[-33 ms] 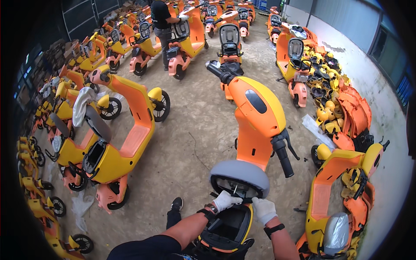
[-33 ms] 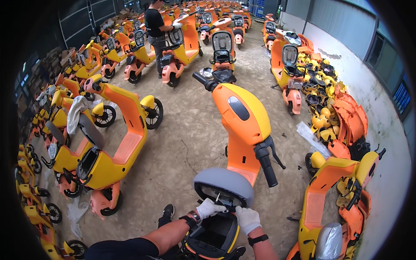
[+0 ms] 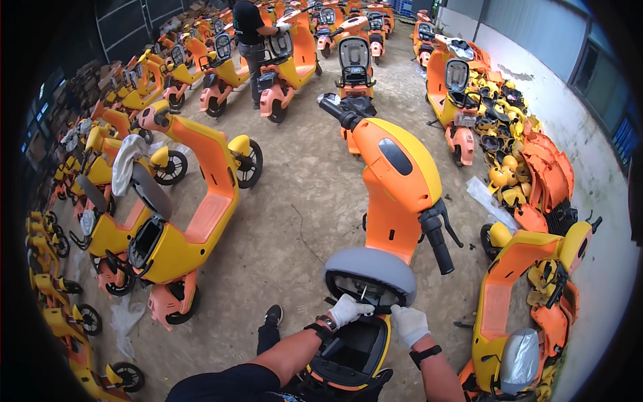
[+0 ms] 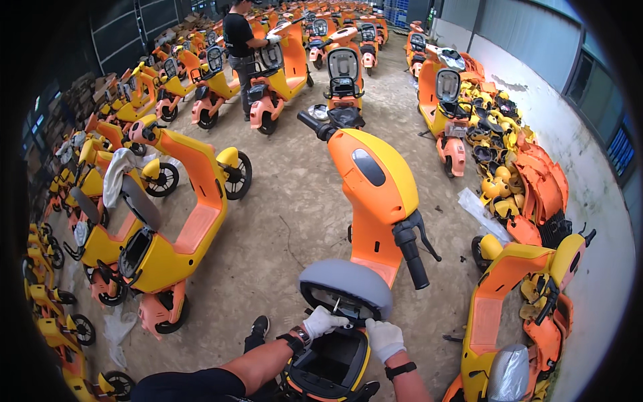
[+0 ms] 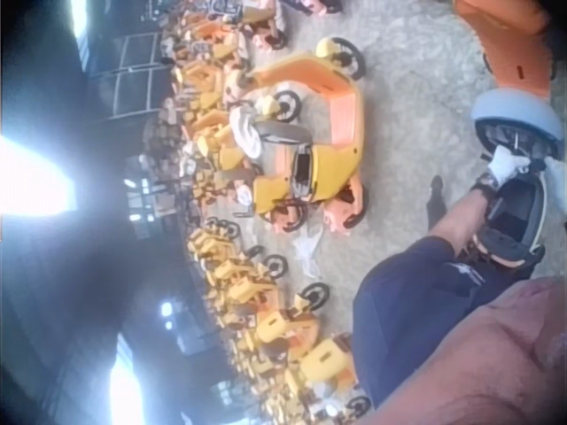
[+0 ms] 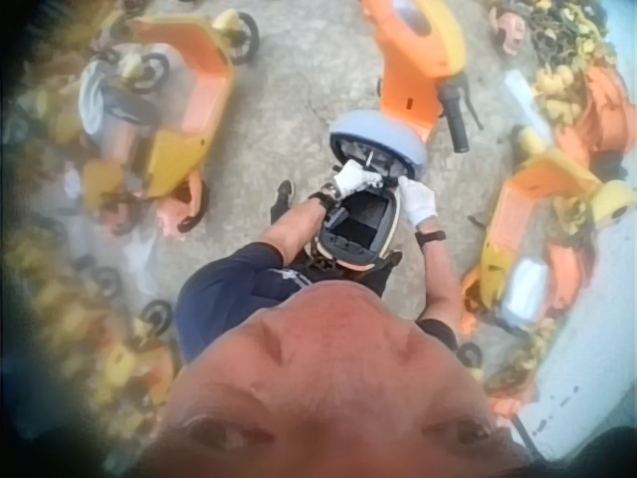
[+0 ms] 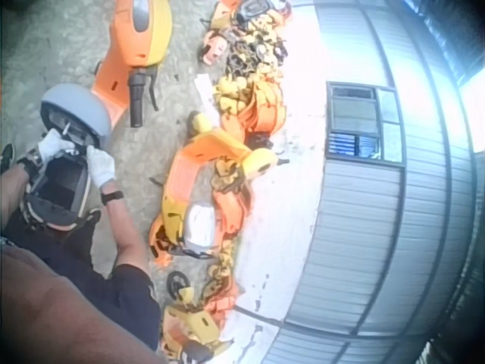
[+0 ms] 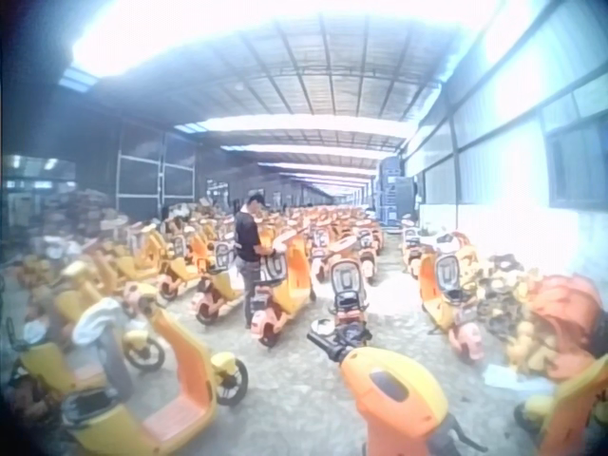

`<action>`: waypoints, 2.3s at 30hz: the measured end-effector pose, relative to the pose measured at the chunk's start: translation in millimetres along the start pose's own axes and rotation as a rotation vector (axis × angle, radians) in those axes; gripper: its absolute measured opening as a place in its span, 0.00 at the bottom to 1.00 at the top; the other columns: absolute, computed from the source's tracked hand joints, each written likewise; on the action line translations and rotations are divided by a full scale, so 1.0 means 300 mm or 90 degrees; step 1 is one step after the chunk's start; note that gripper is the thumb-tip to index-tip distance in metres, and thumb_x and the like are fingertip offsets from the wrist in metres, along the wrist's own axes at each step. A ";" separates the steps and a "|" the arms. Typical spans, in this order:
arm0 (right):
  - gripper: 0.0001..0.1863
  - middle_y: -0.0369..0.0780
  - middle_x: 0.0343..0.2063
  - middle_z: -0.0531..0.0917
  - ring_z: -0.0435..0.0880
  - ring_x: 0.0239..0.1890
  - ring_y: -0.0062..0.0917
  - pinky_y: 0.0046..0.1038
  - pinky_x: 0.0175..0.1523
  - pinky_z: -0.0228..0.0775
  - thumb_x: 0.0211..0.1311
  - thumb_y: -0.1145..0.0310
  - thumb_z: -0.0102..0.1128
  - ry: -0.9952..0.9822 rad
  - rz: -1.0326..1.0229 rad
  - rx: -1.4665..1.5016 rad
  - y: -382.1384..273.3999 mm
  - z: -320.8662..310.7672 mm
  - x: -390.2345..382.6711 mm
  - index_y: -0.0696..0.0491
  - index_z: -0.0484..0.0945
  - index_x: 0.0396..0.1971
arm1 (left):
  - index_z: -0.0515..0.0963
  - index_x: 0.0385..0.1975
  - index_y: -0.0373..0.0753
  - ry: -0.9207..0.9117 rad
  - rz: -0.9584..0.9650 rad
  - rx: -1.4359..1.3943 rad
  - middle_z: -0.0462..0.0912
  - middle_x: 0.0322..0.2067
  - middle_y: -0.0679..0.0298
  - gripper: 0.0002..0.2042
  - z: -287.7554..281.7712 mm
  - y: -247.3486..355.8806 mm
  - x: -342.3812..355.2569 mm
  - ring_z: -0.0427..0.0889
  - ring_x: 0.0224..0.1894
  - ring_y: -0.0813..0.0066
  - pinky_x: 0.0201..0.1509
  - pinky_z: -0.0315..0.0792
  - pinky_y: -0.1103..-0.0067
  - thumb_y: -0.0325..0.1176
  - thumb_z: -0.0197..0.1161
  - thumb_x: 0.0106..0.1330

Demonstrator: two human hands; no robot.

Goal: The person works on the seat and internal components of an orange electric scooter while wearing gloves.

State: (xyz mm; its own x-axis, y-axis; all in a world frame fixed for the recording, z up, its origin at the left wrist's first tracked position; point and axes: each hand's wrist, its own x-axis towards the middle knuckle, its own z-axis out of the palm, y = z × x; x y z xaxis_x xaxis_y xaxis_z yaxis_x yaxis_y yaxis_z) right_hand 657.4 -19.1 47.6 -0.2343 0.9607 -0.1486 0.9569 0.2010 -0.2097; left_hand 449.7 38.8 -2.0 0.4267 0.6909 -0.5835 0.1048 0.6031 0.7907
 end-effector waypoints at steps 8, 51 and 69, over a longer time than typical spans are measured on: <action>0.03 0.41 0.23 0.81 0.82 0.27 0.37 0.37 0.31 0.73 0.53 0.69 0.50 -0.016 -0.023 -0.102 0.114 -0.089 -0.033 0.49 0.73 0.26 | 0.74 0.09 0.40 0.102 0.013 -0.174 0.66 0.08 0.72 0.15 0.001 -0.026 0.040 0.59 0.08 0.85 0.12 0.49 0.82 0.32 0.70 0.54; 0.10 0.46 0.21 0.78 0.79 0.27 0.43 0.42 0.34 0.70 0.57 0.63 0.54 -0.015 -0.186 0.133 -0.110 -0.016 0.124 0.53 0.71 0.23 | 0.83 0.25 0.31 0.122 0.113 0.185 0.82 0.19 0.63 0.10 -0.064 -0.016 0.046 0.76 0.21 0.81 0.28 0.71 0.80 0.34 0.69 0.55; 0.05 0.39 0.17 0.78 0.78 0.22 0.36 0.36 0.28 0.68 0.54 0.69 0.55 0.145 -0.172 0.056 -0.096 0.116 0.150 0.47 0.76 0.31 | 0.81 0.22 0.32 0.138 0.119 0.002 0.79 0.20 0.67 0.07 -0.042 -0.058 -0.028 0.74 0.24 0.82 0.31 0.69 0.82 0.30 0.67 0.55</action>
State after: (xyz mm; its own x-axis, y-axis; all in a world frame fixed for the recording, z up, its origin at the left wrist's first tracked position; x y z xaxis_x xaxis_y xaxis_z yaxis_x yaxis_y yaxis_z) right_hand 613.2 11.6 13.2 -0.4224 0.8954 0.1405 0.8454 0.4452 -0.2953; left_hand 432.9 27.6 -13.4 0.2372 0.8596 -0.4525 0.0454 0.4555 0.8891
